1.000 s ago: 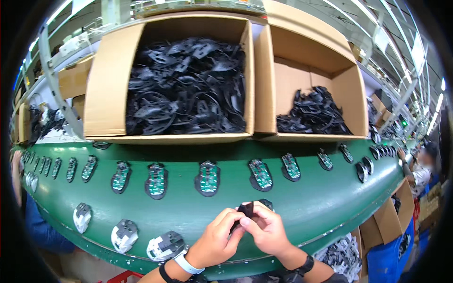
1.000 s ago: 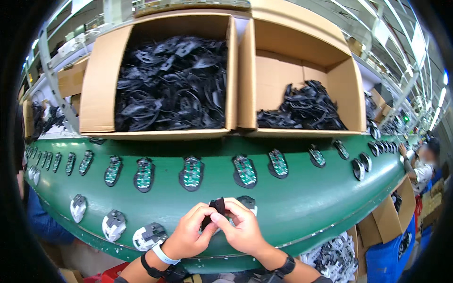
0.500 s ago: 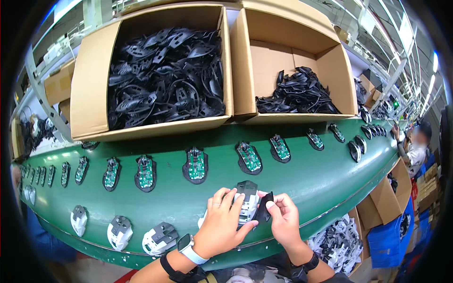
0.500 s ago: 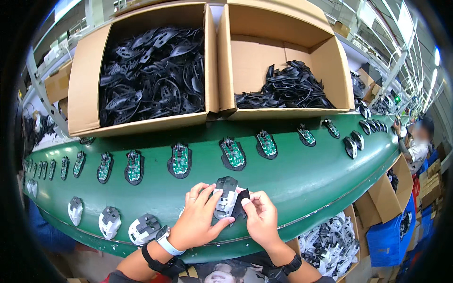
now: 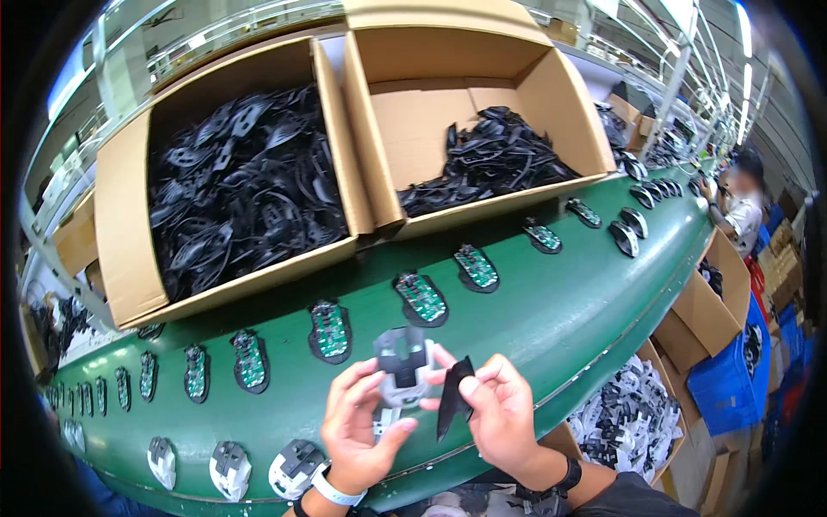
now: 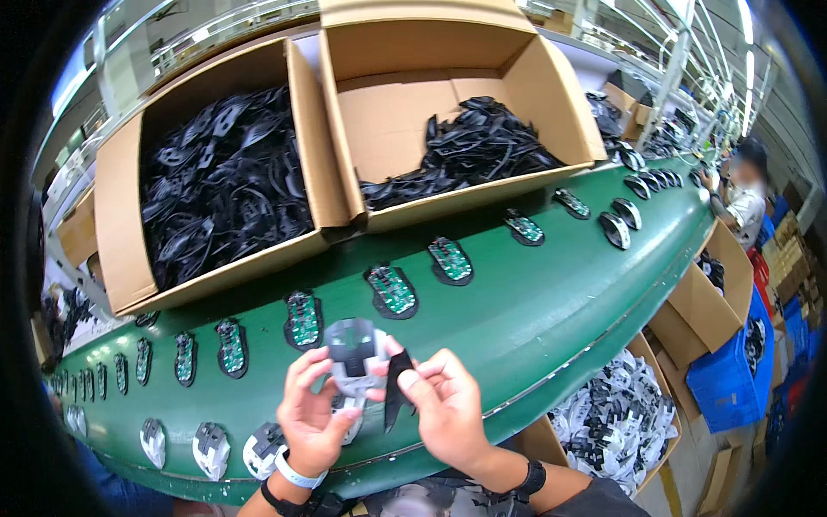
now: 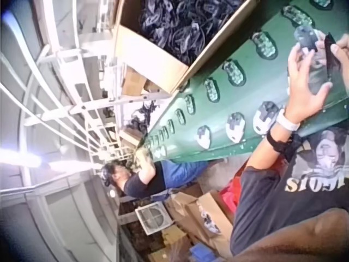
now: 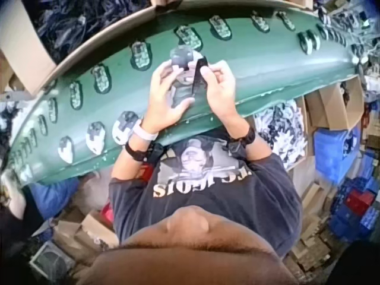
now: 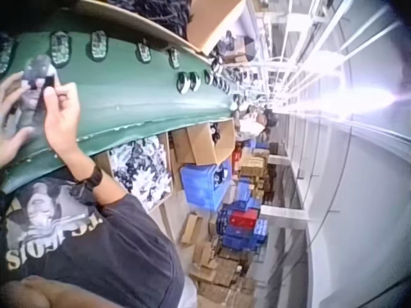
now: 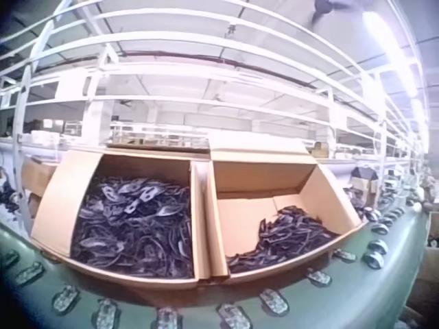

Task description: Assembling the top and bottom shells of computer mice on a conveyor belt.

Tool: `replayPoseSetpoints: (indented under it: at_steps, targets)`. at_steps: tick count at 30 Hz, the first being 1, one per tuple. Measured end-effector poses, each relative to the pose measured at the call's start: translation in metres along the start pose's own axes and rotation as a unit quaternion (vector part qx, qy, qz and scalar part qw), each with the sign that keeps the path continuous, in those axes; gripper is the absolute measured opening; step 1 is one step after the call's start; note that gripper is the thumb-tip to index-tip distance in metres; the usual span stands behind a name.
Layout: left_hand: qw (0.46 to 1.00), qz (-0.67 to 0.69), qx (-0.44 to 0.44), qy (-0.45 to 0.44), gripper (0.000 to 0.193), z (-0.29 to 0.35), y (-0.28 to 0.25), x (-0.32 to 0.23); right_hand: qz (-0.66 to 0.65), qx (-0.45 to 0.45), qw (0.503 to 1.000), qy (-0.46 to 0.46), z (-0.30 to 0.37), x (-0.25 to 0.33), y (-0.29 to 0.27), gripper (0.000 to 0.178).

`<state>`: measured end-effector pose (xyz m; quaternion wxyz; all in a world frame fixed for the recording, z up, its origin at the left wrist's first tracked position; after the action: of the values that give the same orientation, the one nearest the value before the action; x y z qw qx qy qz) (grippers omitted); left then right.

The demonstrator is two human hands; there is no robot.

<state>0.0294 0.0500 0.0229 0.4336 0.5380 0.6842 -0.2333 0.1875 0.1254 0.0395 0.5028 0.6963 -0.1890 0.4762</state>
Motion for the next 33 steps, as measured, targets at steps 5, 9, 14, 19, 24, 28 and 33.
replayPoseSetpoints:
  at_steps: [5, 9, 14, 19, 24, 28, 33]
  targets:
    - [0.987, 0.094, -0.093, -0.090, 0.044, 0.003, -0.017, 0.009, 0.015, 0.025, 1.000, -0.005, 0.011, 0.016, 0.017, 0.013]
    - [0.939, 0.248, -0.128, -0.203, 0.053, 0.005, -0.021, 0.021, -0.022, 0.037, 0.999, 0.002, 0.006, 0.017, 0.014, 0.013]
    - [0.928, 0.265, -0.157, -0.207, 0.048, 0.006, -0.027, 0.018, -0.014, 0.001, 0.999, 0.045, -0.009, 0.010, 0.003, 0.020]
    - [0.940, 0.232, -0.167, -0.185, 0.047, 0.007, -0.030, 0.015, 0.058, 0.006, 0.997, 0.044, -0.016, 0.000, 0.014, 0.023]
    - [0.967, 0.153, -0.156, -0.127, 0.042, 0.010, -0.033, 0.016, 0.100, -0.016, 0.994, 0.044, -0.021, -0.001, 0.019, 0.024]
    - [0.983, 0.081, -0.142, -0.083, 0.038, 0.007, -0.025, 0.007, 0.137, -0.037, 0.989, 0.046, -0.024, -0.009, 0.018, 0.023]
    - [0.993, 0.012, -0.099, -0.062, 0.039, 0.005, -0.014, -0.005, 0.122, -0.050, 0.989, 0.060, -0.031, -0.019, 0.014, 0.020]
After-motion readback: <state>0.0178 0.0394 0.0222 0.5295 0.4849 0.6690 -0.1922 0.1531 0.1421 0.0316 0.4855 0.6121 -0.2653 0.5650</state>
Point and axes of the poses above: each hand's wrist, its own z-axis away from the middle knuckle, its own y-axis out of the palm, x = y × z, the point moved 4 cm from there along -z, towards the middle knuckle, and after that the axes turned 3 degrees about y, right-handed, at the moved point
